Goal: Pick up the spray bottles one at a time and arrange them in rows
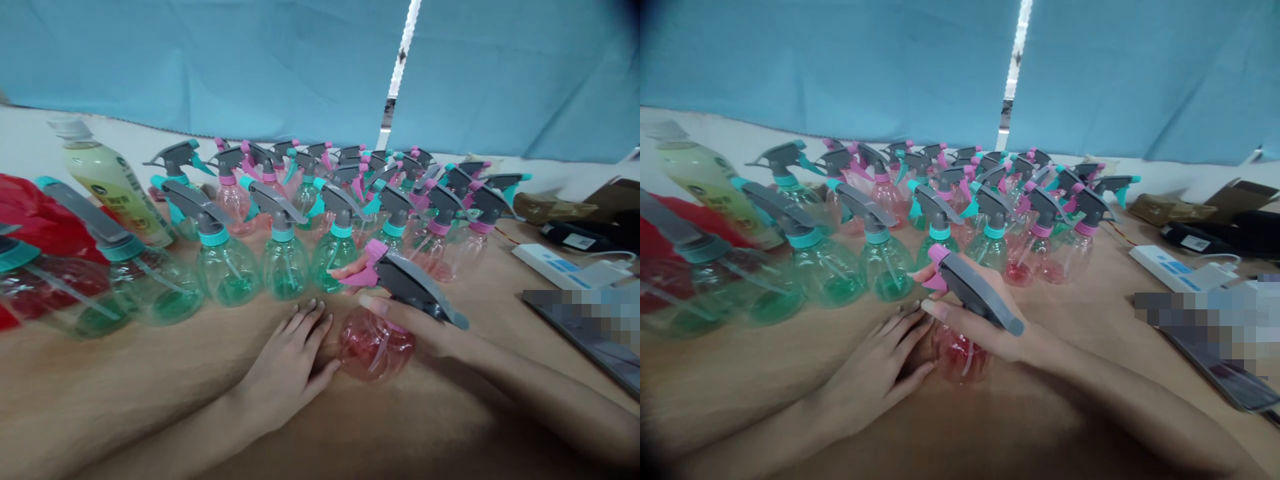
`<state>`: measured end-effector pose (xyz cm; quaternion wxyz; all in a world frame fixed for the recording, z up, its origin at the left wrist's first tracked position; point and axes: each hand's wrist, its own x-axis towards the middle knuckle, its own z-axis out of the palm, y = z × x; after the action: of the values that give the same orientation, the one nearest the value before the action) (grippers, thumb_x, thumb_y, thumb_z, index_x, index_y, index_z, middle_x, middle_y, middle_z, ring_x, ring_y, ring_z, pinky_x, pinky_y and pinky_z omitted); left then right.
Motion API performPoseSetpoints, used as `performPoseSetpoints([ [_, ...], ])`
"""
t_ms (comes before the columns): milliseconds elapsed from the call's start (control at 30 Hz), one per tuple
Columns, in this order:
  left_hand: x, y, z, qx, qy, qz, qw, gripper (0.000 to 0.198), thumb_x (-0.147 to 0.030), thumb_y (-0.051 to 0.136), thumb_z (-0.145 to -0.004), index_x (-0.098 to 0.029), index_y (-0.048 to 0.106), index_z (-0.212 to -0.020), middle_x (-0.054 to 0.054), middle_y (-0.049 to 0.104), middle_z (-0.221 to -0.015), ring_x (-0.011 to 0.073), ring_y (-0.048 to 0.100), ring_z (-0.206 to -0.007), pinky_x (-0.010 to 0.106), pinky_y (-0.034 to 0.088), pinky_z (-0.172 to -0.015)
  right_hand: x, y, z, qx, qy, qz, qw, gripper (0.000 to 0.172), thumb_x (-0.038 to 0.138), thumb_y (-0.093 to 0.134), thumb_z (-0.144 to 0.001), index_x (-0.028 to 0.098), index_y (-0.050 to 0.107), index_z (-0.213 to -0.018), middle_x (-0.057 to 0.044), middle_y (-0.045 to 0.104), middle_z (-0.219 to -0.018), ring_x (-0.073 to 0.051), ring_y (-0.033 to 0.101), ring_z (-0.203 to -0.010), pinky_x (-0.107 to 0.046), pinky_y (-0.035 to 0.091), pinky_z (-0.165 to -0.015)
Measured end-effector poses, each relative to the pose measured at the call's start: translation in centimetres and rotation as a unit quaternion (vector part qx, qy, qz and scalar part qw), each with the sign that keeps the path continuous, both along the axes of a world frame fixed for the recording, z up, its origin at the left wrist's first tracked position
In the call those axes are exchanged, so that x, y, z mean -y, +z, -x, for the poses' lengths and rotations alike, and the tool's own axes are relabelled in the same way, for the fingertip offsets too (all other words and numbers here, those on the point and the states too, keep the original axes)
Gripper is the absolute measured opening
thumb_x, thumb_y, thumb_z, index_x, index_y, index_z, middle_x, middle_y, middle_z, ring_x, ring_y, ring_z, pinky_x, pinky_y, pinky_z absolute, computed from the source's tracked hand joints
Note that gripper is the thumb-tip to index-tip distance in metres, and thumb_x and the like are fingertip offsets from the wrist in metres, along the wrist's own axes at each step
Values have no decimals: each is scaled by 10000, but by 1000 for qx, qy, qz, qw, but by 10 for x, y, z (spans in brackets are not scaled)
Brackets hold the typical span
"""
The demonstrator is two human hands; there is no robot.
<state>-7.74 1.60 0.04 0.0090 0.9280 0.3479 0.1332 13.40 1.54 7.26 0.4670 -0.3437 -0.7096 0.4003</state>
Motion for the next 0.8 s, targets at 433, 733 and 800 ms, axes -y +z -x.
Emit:
performPoseSetpoints([
  [433,1,-1,0,-11,3,-8,1000,536,-451,478,-956,-87,473,-1349,170,493,-1394,296,427,-1307,458,361,-1064,0,-1,-3,3,14,16,1000,286,367,635,-845,256,600,-1106,-26,654,-1016,-164,624,-857,-321,497,-817],
  [733,0,-1,0,-3,1,0,1000,539,-450,476,-954,-83,471,-1349,173,492,-1391,305,424,-1306,469,381,-1045,2,3,-2,11,12,18,1000,276,368,636,-839,264,602,-1092,-13,650,-975,-137,606,-731,-298,506,-728],
  [800,0,-1,0,2,-1,0,1000,539,-447,477,-954,-75,474,-1344,177,499,-1381,306,428,-1302,469,379,-1047,2,1,-2,8,7,18,1000,269,371,632,-843,268,603,-1089,-13,652,-1000,-136,608,-740,-301,509,-746],
])
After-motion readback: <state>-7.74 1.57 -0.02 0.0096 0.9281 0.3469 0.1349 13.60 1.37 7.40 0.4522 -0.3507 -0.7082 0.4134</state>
